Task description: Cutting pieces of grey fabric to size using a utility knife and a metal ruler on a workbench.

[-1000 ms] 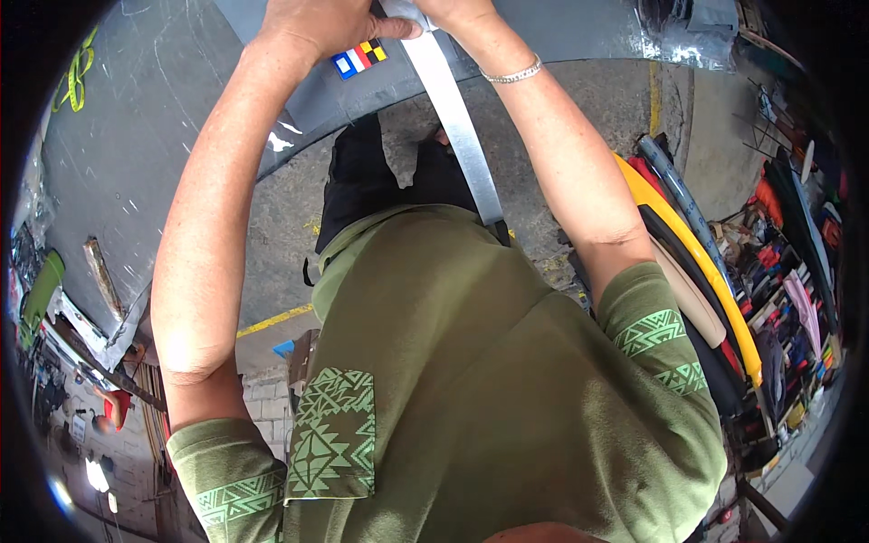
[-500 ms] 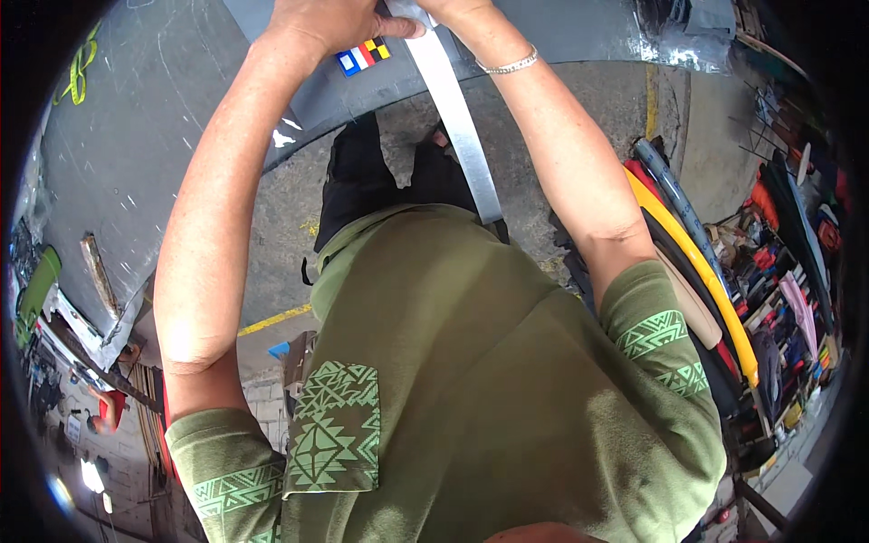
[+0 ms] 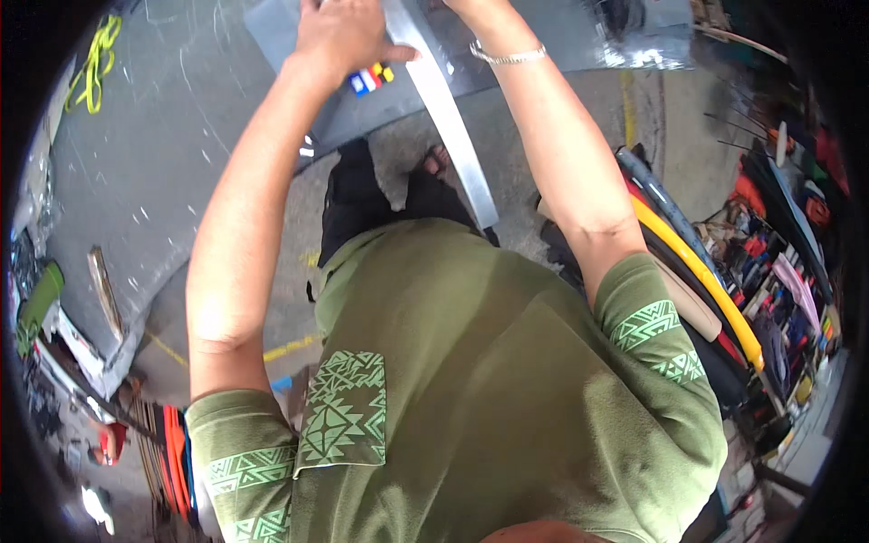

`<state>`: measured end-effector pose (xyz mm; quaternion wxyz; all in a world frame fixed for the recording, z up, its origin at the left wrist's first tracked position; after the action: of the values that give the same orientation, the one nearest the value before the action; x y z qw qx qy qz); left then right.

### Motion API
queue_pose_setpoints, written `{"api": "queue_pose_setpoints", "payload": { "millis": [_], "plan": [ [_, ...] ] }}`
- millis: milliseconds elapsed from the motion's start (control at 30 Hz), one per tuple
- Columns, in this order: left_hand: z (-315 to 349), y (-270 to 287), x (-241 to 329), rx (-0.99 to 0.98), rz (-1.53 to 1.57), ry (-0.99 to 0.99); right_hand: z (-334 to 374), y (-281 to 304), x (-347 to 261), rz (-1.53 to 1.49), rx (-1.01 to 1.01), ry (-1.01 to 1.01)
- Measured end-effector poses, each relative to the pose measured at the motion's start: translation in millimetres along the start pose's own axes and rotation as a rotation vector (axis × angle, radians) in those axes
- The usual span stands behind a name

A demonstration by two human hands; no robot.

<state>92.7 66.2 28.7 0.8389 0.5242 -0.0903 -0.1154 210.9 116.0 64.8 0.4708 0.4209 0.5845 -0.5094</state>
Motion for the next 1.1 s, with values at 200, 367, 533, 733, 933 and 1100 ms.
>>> {"api": "queue_pose_setpoints", "payload": {
  "millis": [200, 367, 533, 733, 933, 1100],
  "plan": [
    [5.9, -21.0, -18.9, 0.211, 0.016, 0.0, 22.9, 19.0, -65.6, 0.528, -0.013, -0.159],
    [16.3, -24.4, -26.3, 0.24, 0.109, -0.048, 106.5, 86.3, -98.6, 0.92, 0.133, -0.105],
    [10.9, -26.0, -23.4, 0.239, 0.0, -0.086, 218.5, 142.5, -56.8, -0.27, 0.563, -0.253],
    [11.3, -23.0, -25.0, 0.169, 0.015, -0.073, 238.9, 93.2, -22.9, -0.575, 0.273, -0.378],
    [14.4, -17.1, -17.6, 0.15, 0.078, -0.023, 231.1, 91.8, -0.1, 0.768, 0.153, -0.497],
    [15.8, -24.9, -41.3, 0.353, 0.281, -0.127, 239.1, 97.7, 15.6, 0.73, 0.035, -0.553]
  ]
}}
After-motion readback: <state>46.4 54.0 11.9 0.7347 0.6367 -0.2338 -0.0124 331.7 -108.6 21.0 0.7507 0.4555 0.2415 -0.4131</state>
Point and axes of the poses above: each hand's wrist, its own z-axis away from the middle knuckle, its own y-axis out of the back of the hand, x = y × z, the point moved 2 cm from there along -z, towards the middle knuckle, and after that the axes turned 4 degrees about -x, right-handed, at the moved point
